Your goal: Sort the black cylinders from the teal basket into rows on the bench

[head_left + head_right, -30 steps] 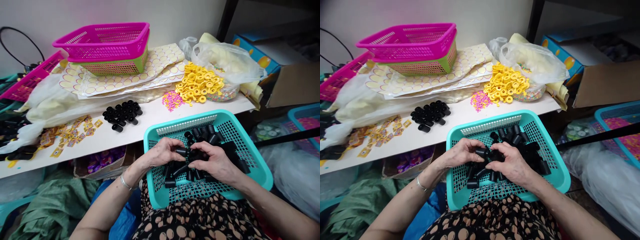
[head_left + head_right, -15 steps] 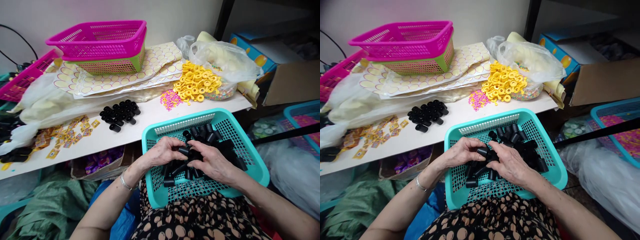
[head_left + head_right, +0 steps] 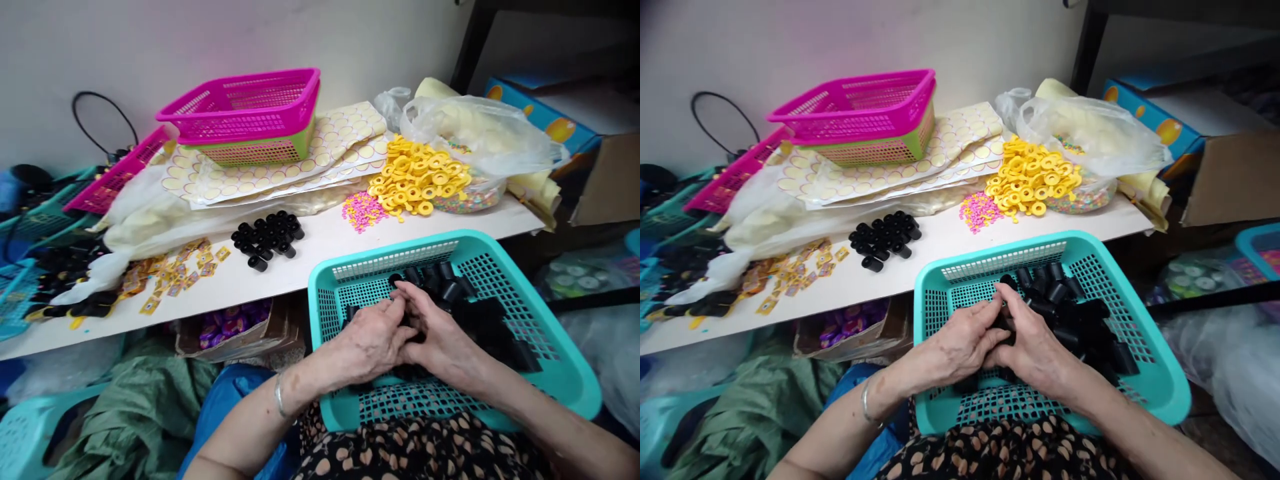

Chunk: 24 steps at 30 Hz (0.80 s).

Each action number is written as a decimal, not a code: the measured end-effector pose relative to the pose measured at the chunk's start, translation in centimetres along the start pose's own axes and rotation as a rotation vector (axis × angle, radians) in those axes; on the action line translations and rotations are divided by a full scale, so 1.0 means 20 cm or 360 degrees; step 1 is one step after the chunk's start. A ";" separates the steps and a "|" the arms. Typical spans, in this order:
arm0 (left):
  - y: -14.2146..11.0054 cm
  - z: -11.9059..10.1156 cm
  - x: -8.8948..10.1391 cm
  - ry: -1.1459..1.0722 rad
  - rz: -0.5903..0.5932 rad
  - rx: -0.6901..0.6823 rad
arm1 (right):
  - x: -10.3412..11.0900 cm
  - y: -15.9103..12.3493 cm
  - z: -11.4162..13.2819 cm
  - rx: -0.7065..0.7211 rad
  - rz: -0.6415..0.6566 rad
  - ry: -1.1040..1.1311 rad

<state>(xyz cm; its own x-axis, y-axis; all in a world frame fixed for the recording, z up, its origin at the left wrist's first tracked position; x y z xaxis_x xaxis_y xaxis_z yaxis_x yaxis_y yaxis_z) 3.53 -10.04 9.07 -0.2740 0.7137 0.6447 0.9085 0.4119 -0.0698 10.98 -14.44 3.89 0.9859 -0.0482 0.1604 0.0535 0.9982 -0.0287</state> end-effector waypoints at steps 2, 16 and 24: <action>-0.06 0.07 0.10 0.0036 -0.0274 0.0049 | 0.01 0.02 -0.01 0.0024 0.0023 0.0008; -0.47 1.00 0.69 0.0709 -0.1728 0.1105 | -0.28 0.12 -0.06 0.0296 0.1030 -0.1504; -0.38 0.59 0.62 0.0994 -0.1559 0.0793 | -0.11 0.16 -0.02 0.0144 0.0674 -0.1031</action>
<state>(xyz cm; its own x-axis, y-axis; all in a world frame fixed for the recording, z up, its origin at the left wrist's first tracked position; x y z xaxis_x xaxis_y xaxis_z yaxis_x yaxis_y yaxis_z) -10.55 2.37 8.72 -0.4444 -0.3430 0.8276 0.1554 0.8803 0.4482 8.98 -11.19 2.98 0.6288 0.3412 0.6987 -0.3477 0.9271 -0.1399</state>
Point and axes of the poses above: each hand's wrist, its own y-axis towards the middle knuckle, its own x-axis out of the back of the hand, z = x × y, the point moved 7 cm from there along y, towards the middle knuckle, and after that the axes turned 4 degrees about y, right-handed, at the moved point
